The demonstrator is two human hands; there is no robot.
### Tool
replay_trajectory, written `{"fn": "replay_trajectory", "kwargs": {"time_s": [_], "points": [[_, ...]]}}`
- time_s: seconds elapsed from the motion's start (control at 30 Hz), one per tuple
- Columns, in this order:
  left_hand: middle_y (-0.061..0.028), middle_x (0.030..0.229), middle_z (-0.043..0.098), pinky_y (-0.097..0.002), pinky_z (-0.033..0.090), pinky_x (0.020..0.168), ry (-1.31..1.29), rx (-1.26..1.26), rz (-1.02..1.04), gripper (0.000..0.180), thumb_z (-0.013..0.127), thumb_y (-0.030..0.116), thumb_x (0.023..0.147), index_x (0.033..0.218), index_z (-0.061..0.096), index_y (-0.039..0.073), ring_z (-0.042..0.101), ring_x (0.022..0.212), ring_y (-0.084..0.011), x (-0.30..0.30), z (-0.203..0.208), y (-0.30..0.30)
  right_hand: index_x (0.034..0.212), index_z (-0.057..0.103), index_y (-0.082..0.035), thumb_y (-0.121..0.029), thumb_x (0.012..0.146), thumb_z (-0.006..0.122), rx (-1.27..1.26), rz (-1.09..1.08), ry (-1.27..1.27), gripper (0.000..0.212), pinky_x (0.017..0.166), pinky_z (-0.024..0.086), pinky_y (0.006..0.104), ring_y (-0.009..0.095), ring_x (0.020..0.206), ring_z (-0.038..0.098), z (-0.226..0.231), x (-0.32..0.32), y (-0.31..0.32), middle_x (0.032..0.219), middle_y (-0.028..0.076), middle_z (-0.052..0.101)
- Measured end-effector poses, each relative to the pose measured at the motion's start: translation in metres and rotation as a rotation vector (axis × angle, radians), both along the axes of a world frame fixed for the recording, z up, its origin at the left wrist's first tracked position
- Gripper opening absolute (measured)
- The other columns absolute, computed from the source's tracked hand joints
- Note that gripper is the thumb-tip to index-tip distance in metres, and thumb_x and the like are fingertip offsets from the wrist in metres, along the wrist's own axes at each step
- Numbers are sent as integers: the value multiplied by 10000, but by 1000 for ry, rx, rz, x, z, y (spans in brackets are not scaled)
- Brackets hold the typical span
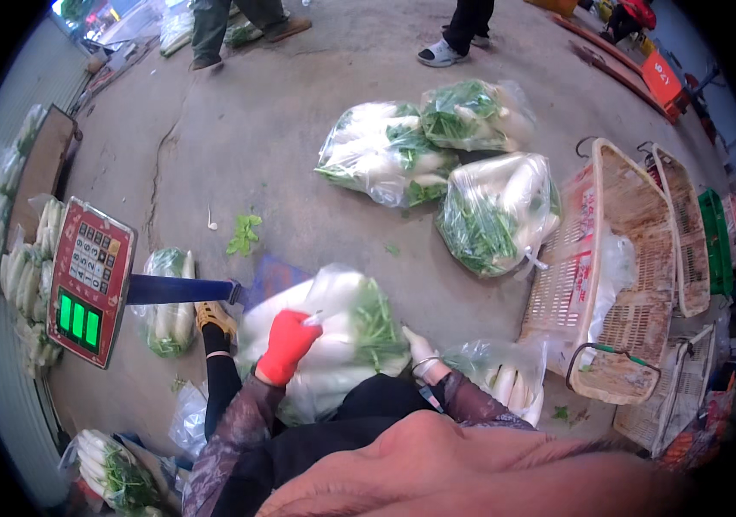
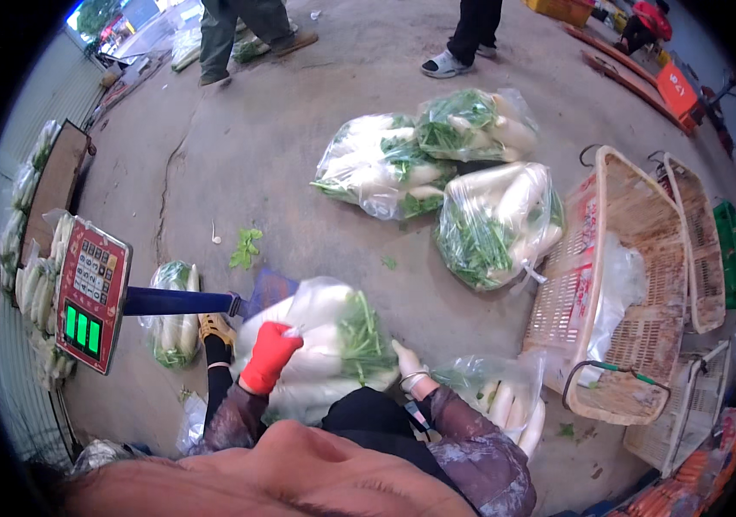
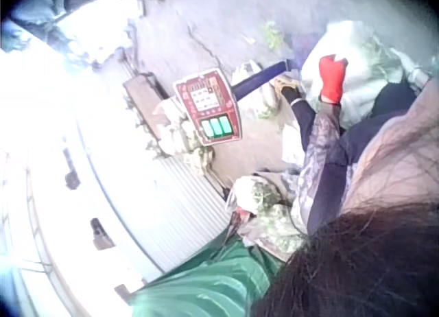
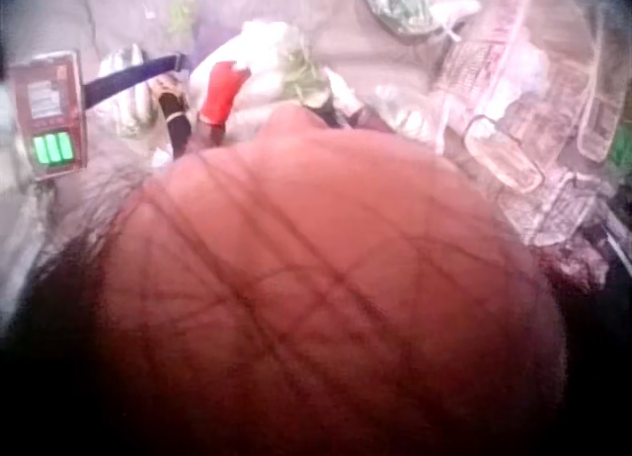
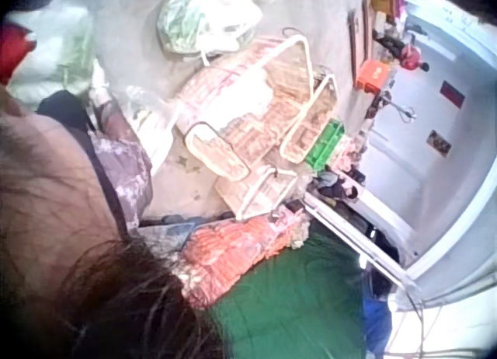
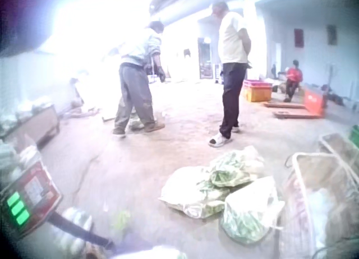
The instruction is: The person sorts radishes into plastic bags, weighs them on a scale, and sets the bags aside on a concrete warehouse floor.
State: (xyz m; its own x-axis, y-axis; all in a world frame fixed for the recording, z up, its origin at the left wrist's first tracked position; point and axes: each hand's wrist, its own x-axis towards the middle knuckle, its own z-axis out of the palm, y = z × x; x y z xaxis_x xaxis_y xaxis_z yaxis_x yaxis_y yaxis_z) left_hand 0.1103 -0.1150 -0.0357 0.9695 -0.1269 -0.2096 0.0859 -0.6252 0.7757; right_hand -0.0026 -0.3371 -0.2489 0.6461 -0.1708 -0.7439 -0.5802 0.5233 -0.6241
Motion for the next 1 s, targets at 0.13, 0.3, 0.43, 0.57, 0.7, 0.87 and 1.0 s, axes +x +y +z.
{"fn": "replay_trajectory", "kwargs": {"time_s": [0.13,0.3,0.43,0.57,0.7,0.87,1.0], "points": [[-188,568,562,-352,445,526,-225,76,-231,213,652,229,645,650,658,16,567,526,-313,49,35,-43,1178,511,24,-318,937,442,555,-283,-19,424,873,471,414,284,995,583,90,14,-18,1130,160,579],[-191,578,551,-369,439,507,-651,-15,-413,207,668,235,620,609,641,30,561,531,-325,147,97,-110,1194,513,4,-311,955,434,423,-629,-458,403,895,451,375,229,1030,562,121,88,-22,1166,107,565],[-144,714,625,-329,479,631,-970,-48,-497,174,697,148,676,778,658,13,613,703,-260,262,103,-145,1223,486,3,-324,941,473,359,-794,-746,432,927,395,325,189,1066,513,120,209,-36,1202,75,538],[-156,856,637,-367,488,730,-859,248,-415,266,642,274,780,908,667,42,622,813,-284,331,72,-205,1219,470,42,-351,867,584,-96,-819,-866,540,923,394,331,244,1044,534,82,321,-109,1193,137,542],[-171,1081,605,-404,453,839,-856,-135,-127,449,574,307,844,1235,508,96,587,967,-321,351,-33,-169,1191,465,39,-306,764,695,-1109,-228,-430,595,937,385,372,331,1091,513,118,350,-48,1157,230,546],[-180,1062,609,-390,447,862,-530,-186,-522,367,548,199,817,1154,546,53,580,987,-289,277,-97,-143,1011,621,9,-463,825,520,-750,156,-374,518,729,459,410,285,825,582,40,338,-122,972,186,631],[-150,1058,621,-363,460,851,-132,-158,-549,358,571,211,842,1155,559,37,590,977,-237,137,-114,-49,1046,598,-10,-228,852,591,-890,60,-435,292,842,445,322,210,936,583,-46,263,-144,1001,111,634]]}}
